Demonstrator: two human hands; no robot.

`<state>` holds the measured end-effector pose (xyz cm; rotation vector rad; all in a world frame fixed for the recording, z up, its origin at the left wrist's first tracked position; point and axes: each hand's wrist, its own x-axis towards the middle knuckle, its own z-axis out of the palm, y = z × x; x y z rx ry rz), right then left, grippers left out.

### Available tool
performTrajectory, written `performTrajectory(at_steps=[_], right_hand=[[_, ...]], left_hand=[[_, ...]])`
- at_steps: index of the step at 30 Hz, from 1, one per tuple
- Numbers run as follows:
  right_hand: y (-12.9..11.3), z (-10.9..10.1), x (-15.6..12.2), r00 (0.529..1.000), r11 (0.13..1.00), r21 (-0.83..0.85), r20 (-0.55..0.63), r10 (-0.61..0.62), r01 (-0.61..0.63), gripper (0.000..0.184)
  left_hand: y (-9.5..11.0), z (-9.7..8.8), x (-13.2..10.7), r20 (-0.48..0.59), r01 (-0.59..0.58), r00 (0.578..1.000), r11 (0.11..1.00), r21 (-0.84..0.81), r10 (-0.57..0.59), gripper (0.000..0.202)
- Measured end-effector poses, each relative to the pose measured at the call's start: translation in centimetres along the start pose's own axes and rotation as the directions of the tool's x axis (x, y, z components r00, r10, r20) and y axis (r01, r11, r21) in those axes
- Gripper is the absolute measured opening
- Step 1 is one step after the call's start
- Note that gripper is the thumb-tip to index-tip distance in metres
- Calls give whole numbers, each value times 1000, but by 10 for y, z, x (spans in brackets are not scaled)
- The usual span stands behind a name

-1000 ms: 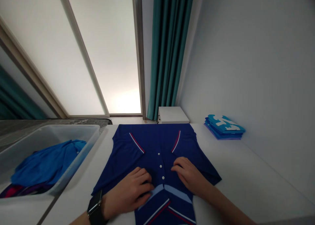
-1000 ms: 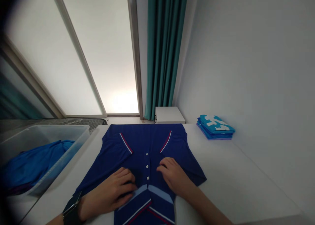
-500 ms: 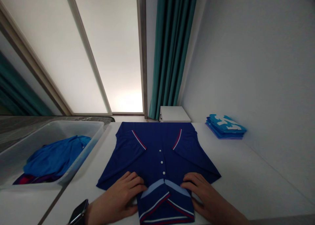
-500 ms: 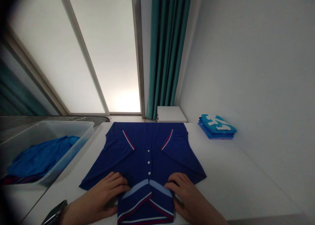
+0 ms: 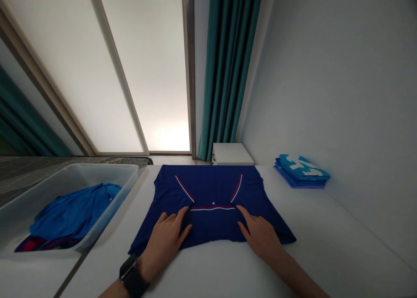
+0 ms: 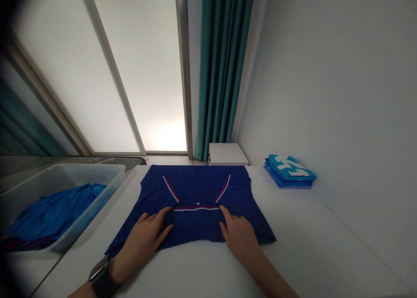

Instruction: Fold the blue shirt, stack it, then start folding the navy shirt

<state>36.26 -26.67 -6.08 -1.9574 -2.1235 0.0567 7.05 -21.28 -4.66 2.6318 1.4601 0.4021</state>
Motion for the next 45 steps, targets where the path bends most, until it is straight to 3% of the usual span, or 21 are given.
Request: performTrajectory(at_steps=[3,8,15,25,31,36,39,45], right_hand=[[0,6,-4,994,986,-128,-4,-111,110,35],[15,7,-19,975,966,-170,-76,-208,192,37],[42,25,-33,942,933,-222,-121,-314,283,46],[45,18,-61,918,900,-240,-72,-390,363,50],[36,5,-64,944,943,-122,-79,-321,311,40],[5,-11,-32,986,989,-86,-100,-130,121,39],[-18,-11,-6,997,997,-66,-63,-50,46,47],[-43,8,26,996,997,-51,69,55,-51,69]], left_hand=[[0,1,-3,-37,-106,993,991,86,110,32],[-11,0,-20,-45,-185,980,969,162,195,33],[-38,8,-29,26,-293,956,956,17,292,35],[-39,-3,-38,84,-413,908,910,27,410,30],[-34,-10,-43,48,-378,925,926,-17,378,29],[-7,-20,-17,-80,-190,978,980,58,194,41],[10,-11,6,-102,-141,984,987,72,148,53],[20,25,31,30,-35,999,989,145,31,63]])
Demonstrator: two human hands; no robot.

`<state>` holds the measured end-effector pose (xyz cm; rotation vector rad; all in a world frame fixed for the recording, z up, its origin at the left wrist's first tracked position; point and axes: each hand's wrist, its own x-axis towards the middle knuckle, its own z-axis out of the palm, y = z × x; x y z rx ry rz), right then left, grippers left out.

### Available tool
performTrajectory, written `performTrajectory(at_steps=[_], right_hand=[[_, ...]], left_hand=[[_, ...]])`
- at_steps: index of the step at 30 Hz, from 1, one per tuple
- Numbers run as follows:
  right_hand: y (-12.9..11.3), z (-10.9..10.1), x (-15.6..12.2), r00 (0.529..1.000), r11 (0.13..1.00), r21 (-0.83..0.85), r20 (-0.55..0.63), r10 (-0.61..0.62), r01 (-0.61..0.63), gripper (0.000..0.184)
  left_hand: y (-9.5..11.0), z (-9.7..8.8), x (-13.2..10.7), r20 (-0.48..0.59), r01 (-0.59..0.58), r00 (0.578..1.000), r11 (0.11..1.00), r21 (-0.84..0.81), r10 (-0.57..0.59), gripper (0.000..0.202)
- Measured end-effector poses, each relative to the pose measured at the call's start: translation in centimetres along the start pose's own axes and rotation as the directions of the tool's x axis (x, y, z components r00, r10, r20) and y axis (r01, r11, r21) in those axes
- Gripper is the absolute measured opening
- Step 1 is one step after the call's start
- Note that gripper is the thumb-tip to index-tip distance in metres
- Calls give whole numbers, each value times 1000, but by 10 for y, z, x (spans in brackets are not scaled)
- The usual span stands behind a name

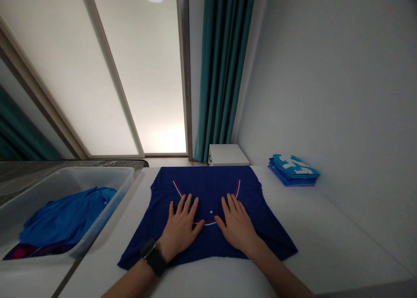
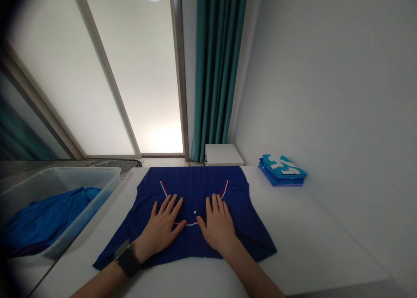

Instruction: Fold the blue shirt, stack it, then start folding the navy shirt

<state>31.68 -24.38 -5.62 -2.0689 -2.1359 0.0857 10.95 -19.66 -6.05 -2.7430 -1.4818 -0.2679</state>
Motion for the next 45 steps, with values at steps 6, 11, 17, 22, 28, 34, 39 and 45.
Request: performTrajectory(at_steps=[6,11,17,22,28,34,39,45], right_hand=[[0,16,1,1000,999,36,15,-8,8,74],[-3,13,-6,999,999,36,32,-4,2,74],[-7,12,-23,1000,999,52,23,-12,11,74],[-9,16,-43,999,998,55,16,-37,36,74],[-11,18,-60,998,997,56,11,-61,60,74],[-10,12,-58,997,997,64,59,-54,50,74],[-6,-7,-46,993,996,62,97,-63,57,73],[26,-12,2,993,997,26,96,-75,73,72]], left_hand=[[0,9,-3,30,13,999,1000,12,-13,62],[2,7,-8,3,6,1000,1000,12,-6,61],[8,5,-26,5,10,1000,1000,9,-10,61],[13,7,-48,-6,15,1000,1000,12,-15,61],[20,8,-66,-4,34,999,999,27,-34,61],[22,4,-67,49,62,997,998,21,-63,63],[9,-10,-57,66,22,998,1000,-22,-20,63],[-49,-21,-13,12,21,1000,1000,1,-21,65]])
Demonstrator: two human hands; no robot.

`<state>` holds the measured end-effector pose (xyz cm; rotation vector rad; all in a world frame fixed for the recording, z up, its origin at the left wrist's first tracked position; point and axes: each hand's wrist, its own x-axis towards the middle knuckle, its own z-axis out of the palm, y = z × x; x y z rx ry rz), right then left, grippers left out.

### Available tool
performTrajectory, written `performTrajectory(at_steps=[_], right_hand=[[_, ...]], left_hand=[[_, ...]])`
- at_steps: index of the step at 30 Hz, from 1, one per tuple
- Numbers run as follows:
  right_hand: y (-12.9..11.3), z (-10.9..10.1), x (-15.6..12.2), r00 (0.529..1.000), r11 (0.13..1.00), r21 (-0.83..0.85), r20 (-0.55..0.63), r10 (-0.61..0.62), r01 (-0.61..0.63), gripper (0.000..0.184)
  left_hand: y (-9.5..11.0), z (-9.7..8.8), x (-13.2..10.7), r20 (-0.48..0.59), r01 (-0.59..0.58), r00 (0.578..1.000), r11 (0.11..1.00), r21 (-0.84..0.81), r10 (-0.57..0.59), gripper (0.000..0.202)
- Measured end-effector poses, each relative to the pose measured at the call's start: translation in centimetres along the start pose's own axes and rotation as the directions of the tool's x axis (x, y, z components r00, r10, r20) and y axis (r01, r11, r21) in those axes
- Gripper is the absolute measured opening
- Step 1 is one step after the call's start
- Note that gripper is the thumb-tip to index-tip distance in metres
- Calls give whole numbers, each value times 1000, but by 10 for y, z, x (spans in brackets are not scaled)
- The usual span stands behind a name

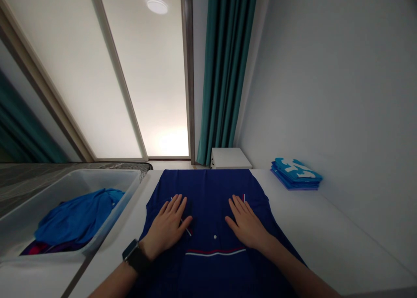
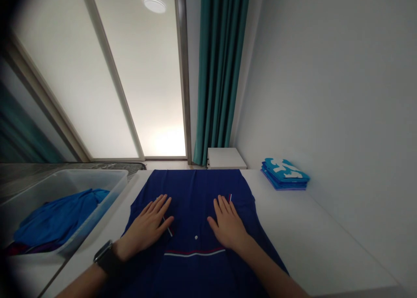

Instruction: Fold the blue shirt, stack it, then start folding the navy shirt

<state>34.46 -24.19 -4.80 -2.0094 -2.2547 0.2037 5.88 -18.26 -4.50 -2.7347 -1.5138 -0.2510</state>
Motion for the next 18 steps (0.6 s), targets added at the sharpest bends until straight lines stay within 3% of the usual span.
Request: performTrajectory(at_steps=[6,11,18], right_hand=[[45,9,58,999,998,-36,5,51,-51,69],[65,13,89,997,997,-4,14,81,-81,68],[101,14,127,978,977,-60,12,207,-206,69]], left_hand=[[-57,12,46,-19,108,994,993,56,-107,65],[-79,26,73,-18,126,992,992,26,-126,64],[-104,30,109,93,288,951,955,68,-294,64]])
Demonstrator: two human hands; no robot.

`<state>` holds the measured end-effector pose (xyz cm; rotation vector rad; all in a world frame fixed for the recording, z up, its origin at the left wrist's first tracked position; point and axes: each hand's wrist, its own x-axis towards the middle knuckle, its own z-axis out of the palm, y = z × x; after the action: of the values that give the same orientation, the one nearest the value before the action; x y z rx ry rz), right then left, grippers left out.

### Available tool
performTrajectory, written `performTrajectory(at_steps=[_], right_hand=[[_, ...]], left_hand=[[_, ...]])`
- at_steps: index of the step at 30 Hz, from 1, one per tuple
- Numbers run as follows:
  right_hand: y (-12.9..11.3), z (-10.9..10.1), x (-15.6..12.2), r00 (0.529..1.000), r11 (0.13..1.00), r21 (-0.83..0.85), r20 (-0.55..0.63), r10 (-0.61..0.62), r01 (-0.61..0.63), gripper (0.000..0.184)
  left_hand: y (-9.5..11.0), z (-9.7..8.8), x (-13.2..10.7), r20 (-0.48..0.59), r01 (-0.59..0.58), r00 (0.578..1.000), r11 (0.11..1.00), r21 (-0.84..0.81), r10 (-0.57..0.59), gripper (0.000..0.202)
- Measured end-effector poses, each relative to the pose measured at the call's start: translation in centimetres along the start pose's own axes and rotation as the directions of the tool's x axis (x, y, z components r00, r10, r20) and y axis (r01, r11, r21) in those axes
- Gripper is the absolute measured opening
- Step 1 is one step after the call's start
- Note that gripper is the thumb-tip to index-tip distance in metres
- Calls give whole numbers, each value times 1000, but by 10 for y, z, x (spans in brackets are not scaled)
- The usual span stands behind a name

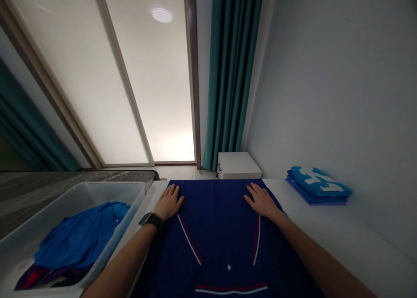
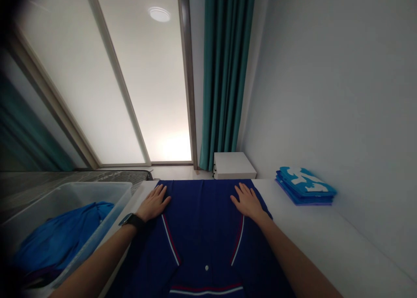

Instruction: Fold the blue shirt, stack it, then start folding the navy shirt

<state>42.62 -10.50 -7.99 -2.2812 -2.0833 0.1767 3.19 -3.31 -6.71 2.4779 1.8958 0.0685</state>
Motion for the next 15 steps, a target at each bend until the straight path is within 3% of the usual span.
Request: performTrajectory(at_steps=[7,15], right_hand=[[27,18,19,1000,999,-34,9,-2,2,71],[37,31,22,992,992,-36,-35,120,-121,71]], left_hand=[[-8,10,7,-29,91,996,995,28,-90,63],[-6,15,2,-66,193,979,981,18,-192,64]])
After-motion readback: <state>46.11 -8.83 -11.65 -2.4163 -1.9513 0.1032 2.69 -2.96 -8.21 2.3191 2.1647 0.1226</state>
